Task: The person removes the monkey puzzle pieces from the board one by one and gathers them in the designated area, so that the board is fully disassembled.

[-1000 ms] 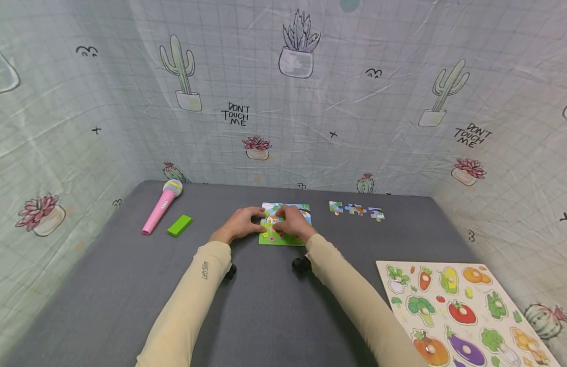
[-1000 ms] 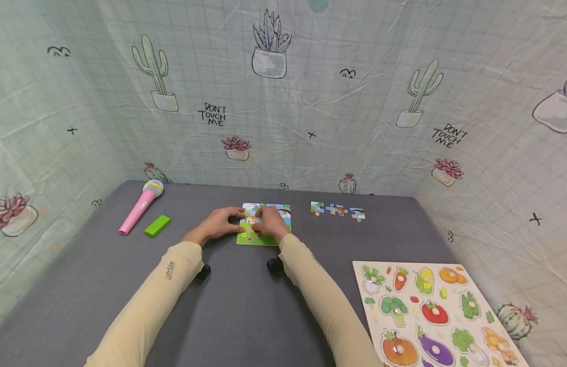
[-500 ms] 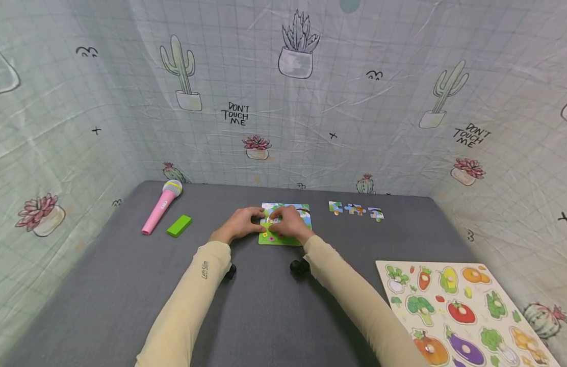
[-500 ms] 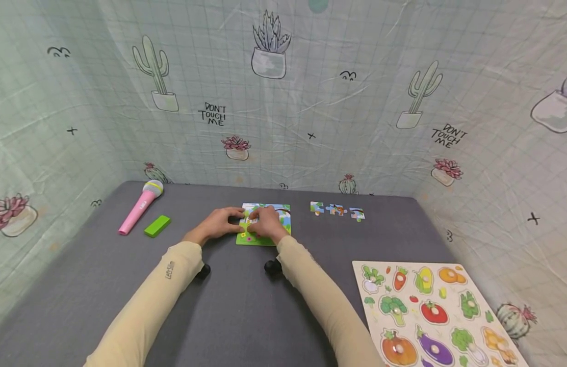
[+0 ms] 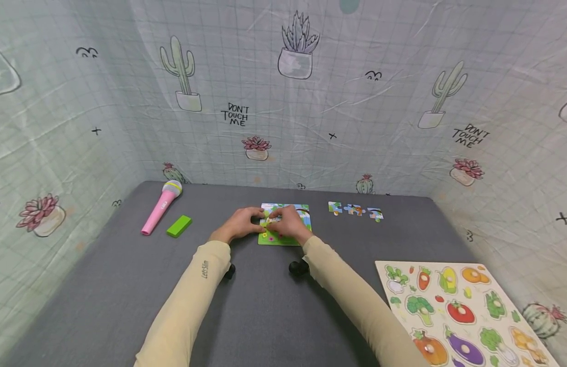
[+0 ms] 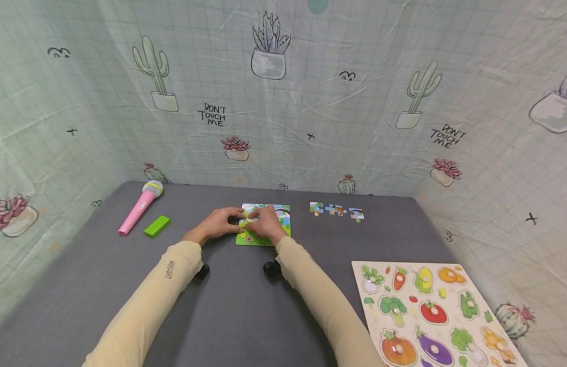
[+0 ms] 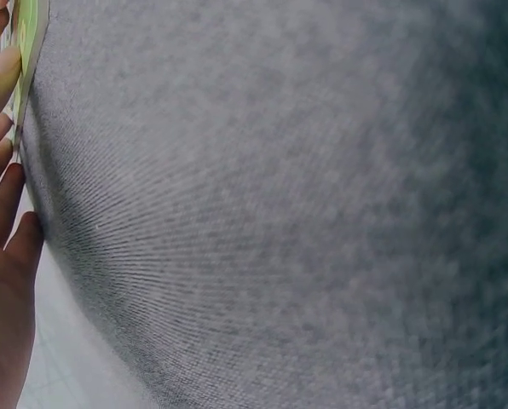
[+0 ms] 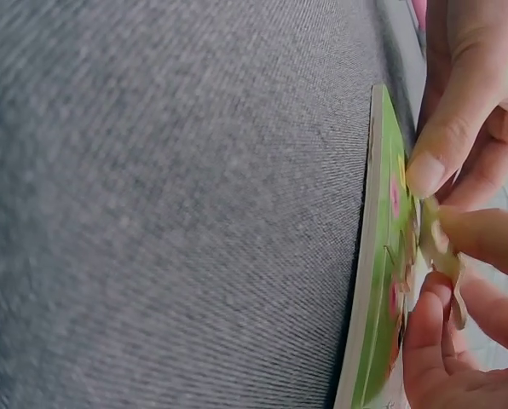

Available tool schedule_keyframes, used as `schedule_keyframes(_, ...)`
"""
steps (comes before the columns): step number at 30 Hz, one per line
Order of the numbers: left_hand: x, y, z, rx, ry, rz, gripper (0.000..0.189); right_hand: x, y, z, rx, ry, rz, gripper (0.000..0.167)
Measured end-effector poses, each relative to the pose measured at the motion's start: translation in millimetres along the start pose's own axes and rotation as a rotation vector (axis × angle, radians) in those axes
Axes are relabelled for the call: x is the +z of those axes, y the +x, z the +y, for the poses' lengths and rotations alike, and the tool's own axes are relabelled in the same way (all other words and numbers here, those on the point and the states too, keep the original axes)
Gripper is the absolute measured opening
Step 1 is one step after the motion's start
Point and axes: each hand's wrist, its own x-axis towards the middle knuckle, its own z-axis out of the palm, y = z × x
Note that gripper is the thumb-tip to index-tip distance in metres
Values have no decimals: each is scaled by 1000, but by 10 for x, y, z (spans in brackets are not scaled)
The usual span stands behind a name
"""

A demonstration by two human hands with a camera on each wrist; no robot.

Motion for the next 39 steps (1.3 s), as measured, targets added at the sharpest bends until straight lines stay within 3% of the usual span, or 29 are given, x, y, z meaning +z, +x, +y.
schedule_keyframes(6, 16, -7, -20, 3, 4, 11, 48, -18, -54, 8, 67, 136, 2, 29)
schedule_keyframes(13, 9, -15, -29, 17, 20, 29, 48, -196, -153, 59, 170, 292, 1, 34)
schedule_keyframes(18, 18, -16, -27, 26, 29, 32, 47, -335, -244, 166, 191, 296, 41, 38)
schedule_keyframes(23, 45, -28, -23, 44, 31, 46, 46, -500, -342, 340, 175, 306, 73, 30)
schedule_keyframes(28, 76, -42, -28, 37, 9, 53, 45, -718, -439, 548, 223, 319, 102, 32)
schedule_keyframes(34, 83, -42, -36, 32, -1, 48, 45, -1025, -541, 832, 261, 321, 23, 38)
schedule_keyframes(39, 79, -37, -34, 38, 13, 58, 45, -1172, -602, 1041, 244, 247, 4, 40)
